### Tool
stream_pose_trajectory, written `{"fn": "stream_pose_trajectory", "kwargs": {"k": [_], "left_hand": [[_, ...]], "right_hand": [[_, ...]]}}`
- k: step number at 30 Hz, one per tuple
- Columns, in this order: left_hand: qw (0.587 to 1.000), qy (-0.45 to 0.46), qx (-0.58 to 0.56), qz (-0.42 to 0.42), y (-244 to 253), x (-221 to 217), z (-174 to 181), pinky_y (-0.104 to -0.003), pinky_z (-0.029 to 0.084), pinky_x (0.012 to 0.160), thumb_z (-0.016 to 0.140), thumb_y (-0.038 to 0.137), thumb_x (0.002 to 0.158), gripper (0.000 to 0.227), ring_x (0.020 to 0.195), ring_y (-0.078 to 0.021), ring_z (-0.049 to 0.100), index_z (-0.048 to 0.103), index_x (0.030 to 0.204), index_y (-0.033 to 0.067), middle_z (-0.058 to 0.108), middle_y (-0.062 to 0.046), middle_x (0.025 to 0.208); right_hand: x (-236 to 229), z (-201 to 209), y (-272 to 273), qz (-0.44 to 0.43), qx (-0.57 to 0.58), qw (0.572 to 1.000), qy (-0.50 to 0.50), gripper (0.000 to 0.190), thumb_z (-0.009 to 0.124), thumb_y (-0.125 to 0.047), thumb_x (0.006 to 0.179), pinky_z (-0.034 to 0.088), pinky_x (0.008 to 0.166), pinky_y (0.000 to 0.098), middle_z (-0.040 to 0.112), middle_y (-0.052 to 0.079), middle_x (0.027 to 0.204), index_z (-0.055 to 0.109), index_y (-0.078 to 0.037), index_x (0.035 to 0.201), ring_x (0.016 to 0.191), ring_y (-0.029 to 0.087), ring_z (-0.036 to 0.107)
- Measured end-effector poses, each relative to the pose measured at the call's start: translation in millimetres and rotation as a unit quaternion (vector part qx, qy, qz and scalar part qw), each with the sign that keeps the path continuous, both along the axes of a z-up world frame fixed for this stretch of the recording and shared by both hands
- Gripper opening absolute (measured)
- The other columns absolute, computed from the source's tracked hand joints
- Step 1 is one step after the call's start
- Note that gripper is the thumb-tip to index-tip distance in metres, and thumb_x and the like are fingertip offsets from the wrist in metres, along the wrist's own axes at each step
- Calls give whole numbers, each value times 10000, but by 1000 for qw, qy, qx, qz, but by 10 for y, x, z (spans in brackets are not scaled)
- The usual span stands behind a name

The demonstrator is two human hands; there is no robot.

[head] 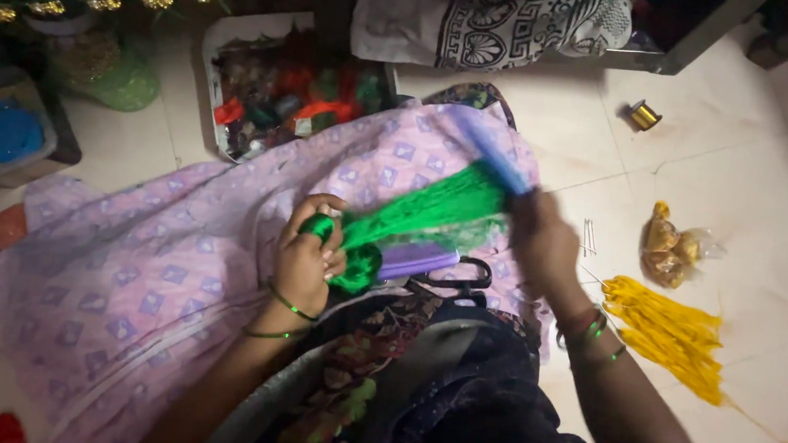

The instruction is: The person is crafting green ribbon-like decorations, using a comb and scissors to shape and cut the material.

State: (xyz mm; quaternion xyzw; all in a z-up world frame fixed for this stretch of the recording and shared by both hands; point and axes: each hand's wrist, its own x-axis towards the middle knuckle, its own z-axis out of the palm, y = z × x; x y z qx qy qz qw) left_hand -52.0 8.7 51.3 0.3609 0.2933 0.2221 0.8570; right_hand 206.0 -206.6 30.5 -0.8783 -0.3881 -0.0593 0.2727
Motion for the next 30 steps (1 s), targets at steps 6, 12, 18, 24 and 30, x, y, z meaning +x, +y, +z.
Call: {"fn": "stream_pose_trajectory", "kwargs": {"k": [6, 12, 18, 24, 30], "left_hand": [[1000, -13, 12, -21, -50, 3, -18, -225, 254, 397, 406, 129, 1080, 208, 471, -55, 286, 607, 1103, 82, 365, 37, 611], [1000, -3, 4, 23, 52, -84, -161, -224, 251, 378, 389, 97, 1025, 239, 449, -52, 278, 612, 1110, 98, 357, 43, 597], [1000, -15, -3, -22, 15, -25, -87, -224, 251, 390, 428, 164, 1088, 187, 465, -50, 297, 601, 1113, 98, 368, 45, 608], [998, 9, 41, -39, -59, -43, -80, -229, 254, 383, 419, 148, 1083, 207, 453, -47, 294, 618, 1106, 95, 366, 48, 594], [994, -21, 82, -63, -77, 44, -161, -249, 268, 367, 399, 57, 1004, 258, 456, -63, 323, 633, 1107, 84, 427, 33, 625]], "right_hand": [[-107, 38, 122, -69, -12, 996, 50, 170, 597, -200, 1011, 482, 636, 590, 680, 230, 923, 567, -100, 1145, 776, 503, 637], [481, -210, -124, -160, 61, 983, 59, 138, 563, -190, 1059, 494, 649, 550, 672, 222, 898, 572, -68, 1123, 761, 469, 645], [-97, 207, 142, 41, -41, 998, -36, 128, 588, -157, 992, 494, 585, 499, 672, 205, 893, 596, -48, 1059, 731, 408, 648], [-32, -12, 80, -118, 10, 989, 84, 188, 597, -221, 1028, 501, 647, 524, 675, 196, 887, 561, -50, 1098, 756, 428, 660], [-52, 126, 91, -31, -45, 998, 23, 103, 586, -203, 1019, 492, 637, 578, 688, 221, 939, 586, -121, 1081, 785, 494, 645]]}}
